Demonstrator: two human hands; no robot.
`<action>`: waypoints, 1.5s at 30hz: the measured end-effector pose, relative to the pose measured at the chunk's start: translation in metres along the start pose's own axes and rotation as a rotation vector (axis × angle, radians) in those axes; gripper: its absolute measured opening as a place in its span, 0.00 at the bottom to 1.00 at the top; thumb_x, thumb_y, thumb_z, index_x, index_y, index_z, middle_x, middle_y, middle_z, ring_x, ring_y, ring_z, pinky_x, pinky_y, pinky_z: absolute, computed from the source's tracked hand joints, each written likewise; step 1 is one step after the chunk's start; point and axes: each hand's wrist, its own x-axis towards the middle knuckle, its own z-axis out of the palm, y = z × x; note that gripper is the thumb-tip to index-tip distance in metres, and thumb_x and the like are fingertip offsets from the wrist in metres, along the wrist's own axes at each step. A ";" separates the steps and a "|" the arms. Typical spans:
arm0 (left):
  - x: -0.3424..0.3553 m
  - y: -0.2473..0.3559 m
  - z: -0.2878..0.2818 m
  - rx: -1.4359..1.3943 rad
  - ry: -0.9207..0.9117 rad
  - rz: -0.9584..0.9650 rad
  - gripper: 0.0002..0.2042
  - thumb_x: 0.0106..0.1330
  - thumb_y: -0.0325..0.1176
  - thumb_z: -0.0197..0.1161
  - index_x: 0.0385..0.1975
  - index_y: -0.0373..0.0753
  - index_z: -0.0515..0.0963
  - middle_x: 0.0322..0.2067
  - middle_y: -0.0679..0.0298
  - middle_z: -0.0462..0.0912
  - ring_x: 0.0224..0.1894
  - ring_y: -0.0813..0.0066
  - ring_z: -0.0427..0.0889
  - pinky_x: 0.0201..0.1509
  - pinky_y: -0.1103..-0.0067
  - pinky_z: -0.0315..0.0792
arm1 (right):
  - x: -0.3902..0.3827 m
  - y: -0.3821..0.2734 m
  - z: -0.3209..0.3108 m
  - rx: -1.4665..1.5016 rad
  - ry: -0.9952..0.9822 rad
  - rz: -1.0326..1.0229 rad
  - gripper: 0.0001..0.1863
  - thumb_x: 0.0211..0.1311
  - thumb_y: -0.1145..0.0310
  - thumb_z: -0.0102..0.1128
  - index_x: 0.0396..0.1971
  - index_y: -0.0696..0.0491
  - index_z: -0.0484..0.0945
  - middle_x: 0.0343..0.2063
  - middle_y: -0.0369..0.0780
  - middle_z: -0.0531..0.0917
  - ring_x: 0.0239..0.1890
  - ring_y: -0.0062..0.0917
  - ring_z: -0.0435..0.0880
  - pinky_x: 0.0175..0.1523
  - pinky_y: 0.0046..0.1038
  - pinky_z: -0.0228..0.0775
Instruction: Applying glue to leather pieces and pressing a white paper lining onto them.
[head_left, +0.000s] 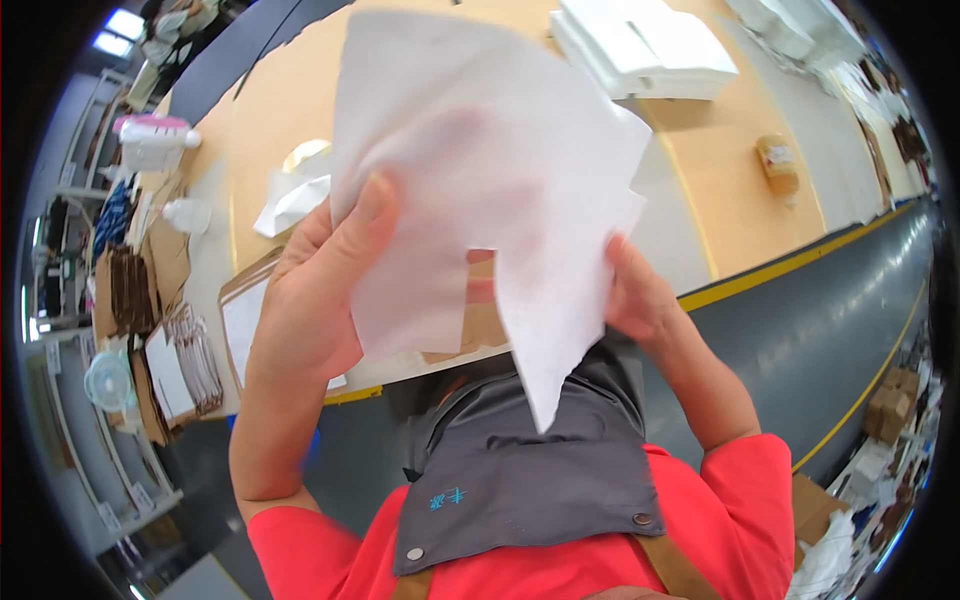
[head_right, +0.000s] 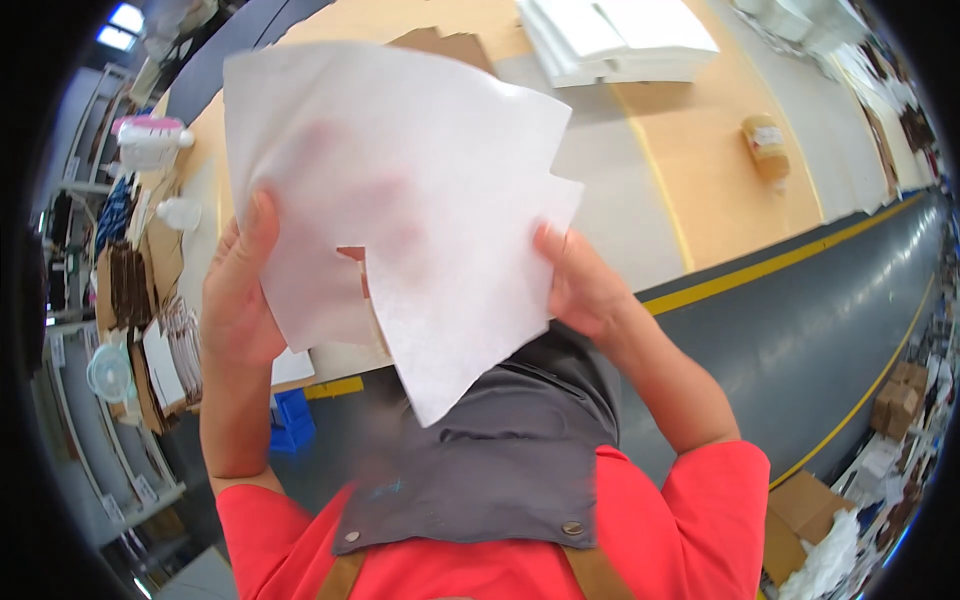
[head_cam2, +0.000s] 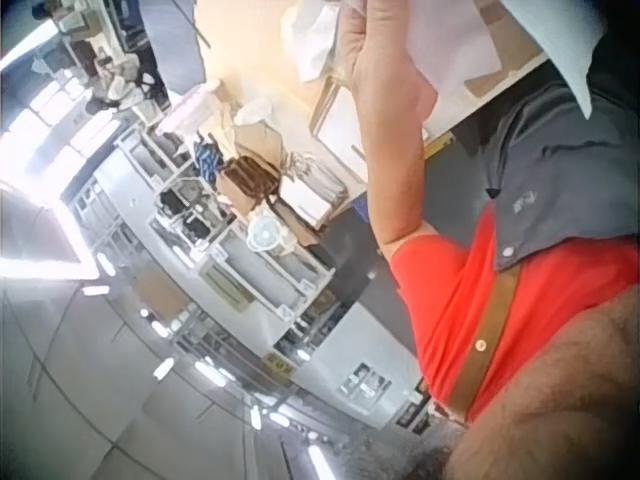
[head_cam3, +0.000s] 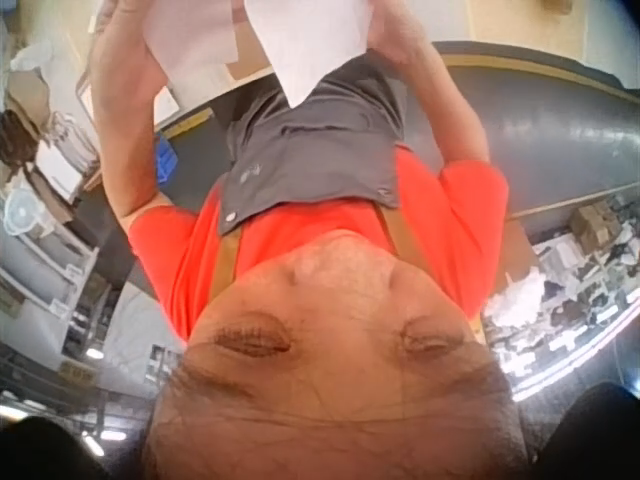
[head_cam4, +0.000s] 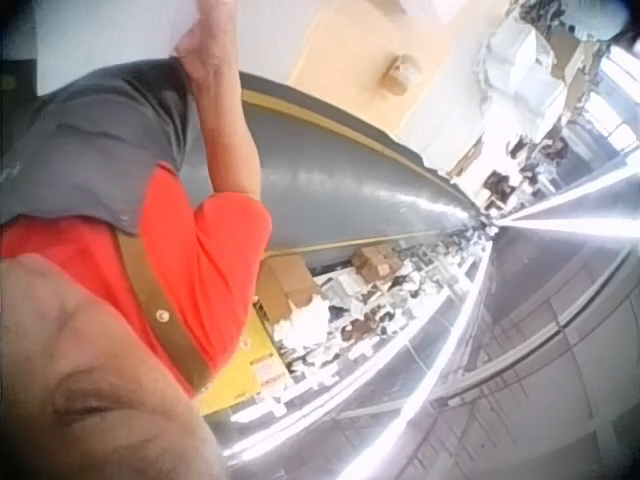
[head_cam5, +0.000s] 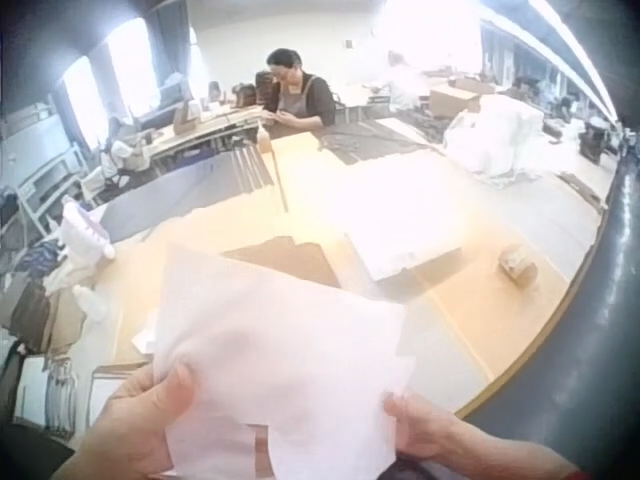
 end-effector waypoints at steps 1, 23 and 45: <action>-0.005 -0.007 -0.016 -0.019 0.078 -0.005 0.21 0.74 0.43 0.56 0.60 0.35 0.72 0.49 0.61 0.81 0.48 0.71 0.83 0.53 0.71 0.80 | -0.005 0.007 0.001 -0.048 0.022 0.071 0.34 0.63 0.52 0.64 0.62 0.58 0.66 0.57 0.41 0.76 0.56 0.26 0.76 0.58 0.30 0.68; -0.002 -0.115 -0.063 -0.417 0.278 -0.278 0.23 0.77 0.46 0.45 0.65 0.41 0.61 0.54 0.58 0.76 0.53 0.65 0.79 0.54 0.57 0.79 | 0.004 -0.003 0.008 -0.582 0.355 0.023 0.24 0.66 0.73 0.60 0.60 0.62 0.70 0.50 0.38 0.80 0.50 0.17 0.77 0.55 0.21 0.69; 0.011 -0.124 -0.069 -0.442 0.268 -0.328 0.24 0.77 0.47 0.47 0.67 0.42 0.60 0.59 0.59 0.71 0.58 0.61 0.75 0.56 0.57 0.76 | 0.014 -0.001 -0.002 -0.646 0.400 0.035 0.21 0.66 0.73 0.59 0.58 0.61 0.71 0.47 0.37 0.80 0.48 0.16 0.77 0.53 0.20 0.70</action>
